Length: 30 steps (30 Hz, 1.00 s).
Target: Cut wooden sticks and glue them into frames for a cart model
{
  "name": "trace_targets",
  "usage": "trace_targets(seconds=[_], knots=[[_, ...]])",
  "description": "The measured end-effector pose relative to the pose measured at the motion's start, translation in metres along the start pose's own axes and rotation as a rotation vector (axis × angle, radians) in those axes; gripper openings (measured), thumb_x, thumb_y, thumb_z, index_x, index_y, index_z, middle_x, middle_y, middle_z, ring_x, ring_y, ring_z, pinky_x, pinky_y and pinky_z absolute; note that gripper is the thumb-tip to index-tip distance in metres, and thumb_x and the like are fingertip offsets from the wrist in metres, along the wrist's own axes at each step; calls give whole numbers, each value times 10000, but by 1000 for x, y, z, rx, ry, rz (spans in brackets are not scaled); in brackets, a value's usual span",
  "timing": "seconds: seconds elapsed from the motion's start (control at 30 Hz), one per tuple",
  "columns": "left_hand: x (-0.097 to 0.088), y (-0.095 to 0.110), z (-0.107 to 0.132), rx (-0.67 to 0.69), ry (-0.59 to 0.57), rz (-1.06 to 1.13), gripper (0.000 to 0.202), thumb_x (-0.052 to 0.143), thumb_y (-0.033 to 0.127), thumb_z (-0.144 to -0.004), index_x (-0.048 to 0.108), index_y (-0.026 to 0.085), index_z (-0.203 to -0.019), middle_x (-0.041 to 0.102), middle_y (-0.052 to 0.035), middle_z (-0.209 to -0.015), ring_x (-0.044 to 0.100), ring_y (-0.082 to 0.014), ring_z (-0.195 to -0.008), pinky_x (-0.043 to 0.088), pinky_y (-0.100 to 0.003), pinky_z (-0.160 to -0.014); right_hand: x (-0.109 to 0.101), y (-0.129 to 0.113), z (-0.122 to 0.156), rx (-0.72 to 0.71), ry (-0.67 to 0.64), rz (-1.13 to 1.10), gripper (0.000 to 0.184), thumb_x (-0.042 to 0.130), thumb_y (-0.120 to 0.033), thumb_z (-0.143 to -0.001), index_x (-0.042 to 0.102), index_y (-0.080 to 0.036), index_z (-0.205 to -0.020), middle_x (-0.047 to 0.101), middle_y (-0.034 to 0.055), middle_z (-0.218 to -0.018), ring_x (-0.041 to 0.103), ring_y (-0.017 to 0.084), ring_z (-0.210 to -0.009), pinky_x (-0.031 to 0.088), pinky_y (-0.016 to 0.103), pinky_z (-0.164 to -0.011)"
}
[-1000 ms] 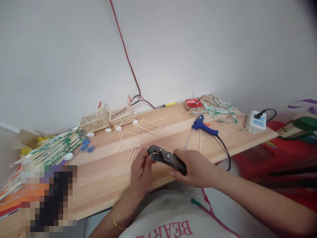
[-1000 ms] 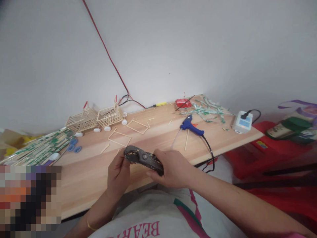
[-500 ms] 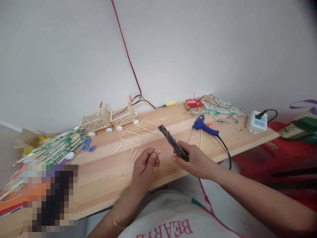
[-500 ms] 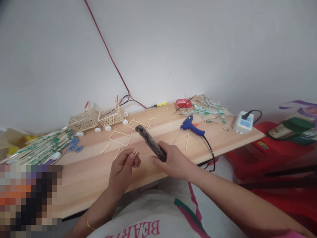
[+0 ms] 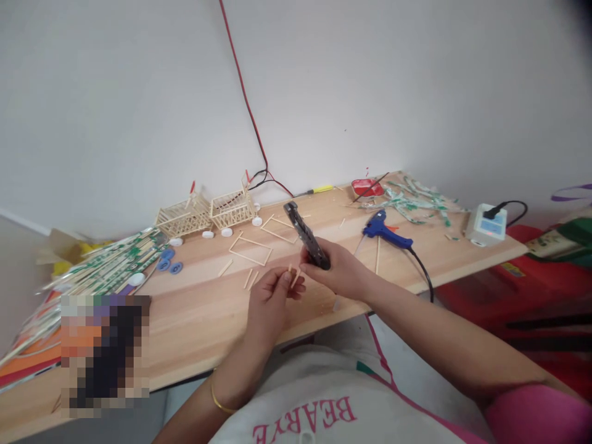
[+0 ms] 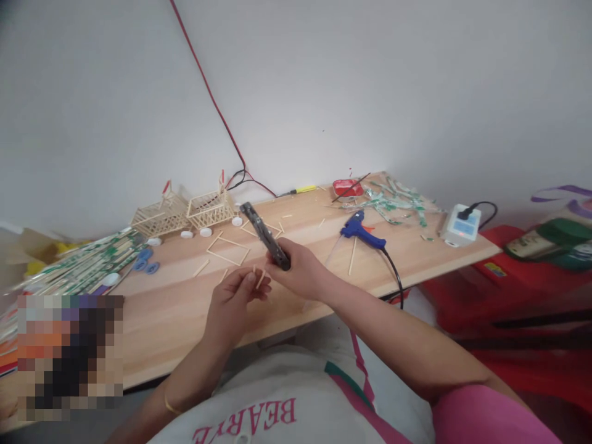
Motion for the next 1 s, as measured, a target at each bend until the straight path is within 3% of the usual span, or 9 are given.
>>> trace_targets(seconds=[0.13,0.2,0.3,0.4,0.47,0.67,0.8,1.0], knots=[[-30,-7,-6,18,156,5,242,628,368,-744,674,161,-859,633,-42,-884,589,-145,-802,488,-254,-671,13,53,-14,288,-54,-231,172,610,-258,-675,498,-190,-787,545,-34,-607,489,109,-544,399,232,-532],[-39,-9,-6,11,188,-9,232,659,356,-714,687,164,-841,628,-24,-841,561,-119,-756,461,-227,-659,16,64,-16,333,-72,-286,187,602,-283,-688,481,-194,-798,544,-36,-591,487,107,-521,399,229,-514],[-43,-9,-6,-11,198,-23,223,701,318,-672,696,151,-820,607,10,-737,492,-69,-632,409,-192,-617,16,56,-18,249,-123,-144,171,583,-302,-715,498,-198,-821,559,-30,-635,507,111,-558,403,226,-533],[-33,-13,-7,-70,125,102,244,712,321,-661,682,139,-821,550,34,-641,456,-58,-574,379,-188,-564,13,44,-22,137,-128,209,115,578,-261,-708,536,-189,-787,593,-4,-709,540,133,-653,403,236,-599],[-25,-16,-8,-110,69,208,269,715,327,-658,670,139,-844,533,38,-620,460,-61,-563,372,-190,-539,13,43,-25,124,-115,332,84,572,-234,-697,543,-181,-755,606,10,-723,547,148,-680,394,244,-618],[-21,-13,-6,-109,40,283,224,691,307,-697,640,142,-840,561,14,-656,511,-85,-612,412,-201,-553,3,30,-21,46,-75,486,179,571,-341,-736,516,-190,-816,586,10,-720,523,155,-655,358,244,-587],[-19,-2,-4,-16,-10,272,147,646,283,-751,618,158,-824,577,-2,-723,526,-93,-642,428,-213,-569,0,9,5,-66,-183,542,293,594,-402,-738,532,-188,-928,608,43,-830,547,177,-718,375,255,-616],[-7,8,-4,119,-65,83,184,582,312,-813,633,161,-904,596,-17,-727,537,-111,-668,455,-242,-642,-5,4,30,-62,-195,599,307,616,-387,-724,520,-194,-943,608,53,-908,564,193,-779,386,264,-637]])
Point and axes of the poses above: each hand's wrist, its own z-axis away from the middle knuckle, its own x-axis out of the palm, y = z × x, the point moved 10 cm from there along -z, towards the middle knuckle
